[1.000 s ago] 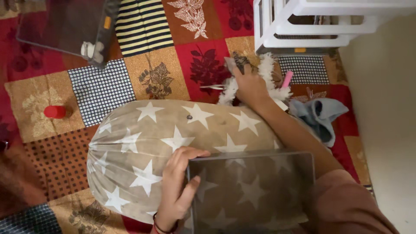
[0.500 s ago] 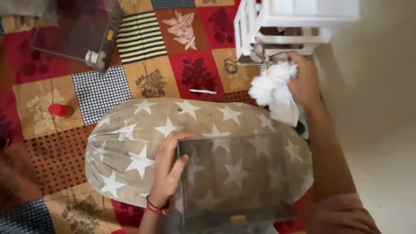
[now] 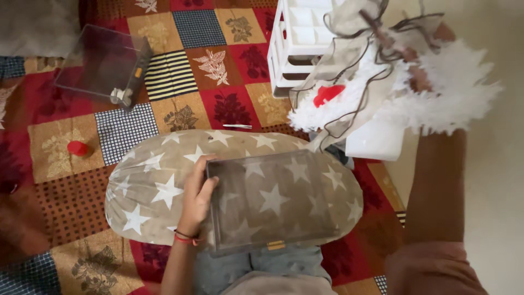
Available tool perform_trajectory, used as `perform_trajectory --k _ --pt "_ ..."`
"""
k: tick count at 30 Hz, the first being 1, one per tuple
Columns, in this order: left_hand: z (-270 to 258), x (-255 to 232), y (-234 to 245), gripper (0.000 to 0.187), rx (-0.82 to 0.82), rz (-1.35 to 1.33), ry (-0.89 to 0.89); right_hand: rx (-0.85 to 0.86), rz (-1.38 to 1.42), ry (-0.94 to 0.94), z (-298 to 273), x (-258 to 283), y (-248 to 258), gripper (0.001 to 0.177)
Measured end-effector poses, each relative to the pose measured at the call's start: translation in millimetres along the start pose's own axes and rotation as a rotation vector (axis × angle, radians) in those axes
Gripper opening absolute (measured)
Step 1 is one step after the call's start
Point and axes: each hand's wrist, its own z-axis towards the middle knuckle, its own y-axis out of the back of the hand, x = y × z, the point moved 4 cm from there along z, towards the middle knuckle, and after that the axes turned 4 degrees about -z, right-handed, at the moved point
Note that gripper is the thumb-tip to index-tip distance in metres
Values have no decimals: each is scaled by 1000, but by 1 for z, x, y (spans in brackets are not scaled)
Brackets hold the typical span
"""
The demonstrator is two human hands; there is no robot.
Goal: The person wipes a transparent plastic tray with a blue cloth while sitting on the floor. They place a white fluffy object and a pink marker into the tray, then continue wiping the tray's surface.
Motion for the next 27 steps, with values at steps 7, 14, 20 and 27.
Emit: perform_trajectory --k 7,14,20,27 --pt "-2 3 1 41 -7 -6 -46 17 -1 75 3 52 27 39" --pt "-4 8 0 42 -6 -25 -81 165 2 110 -15 95 13 37" --pt "-7 6 1 39 -13 10 -86 501 52 158 -50 110 -48 37" --pt "-10 -51 4 48 -4 96 -206 865 44 194 -113 131 -118 37"
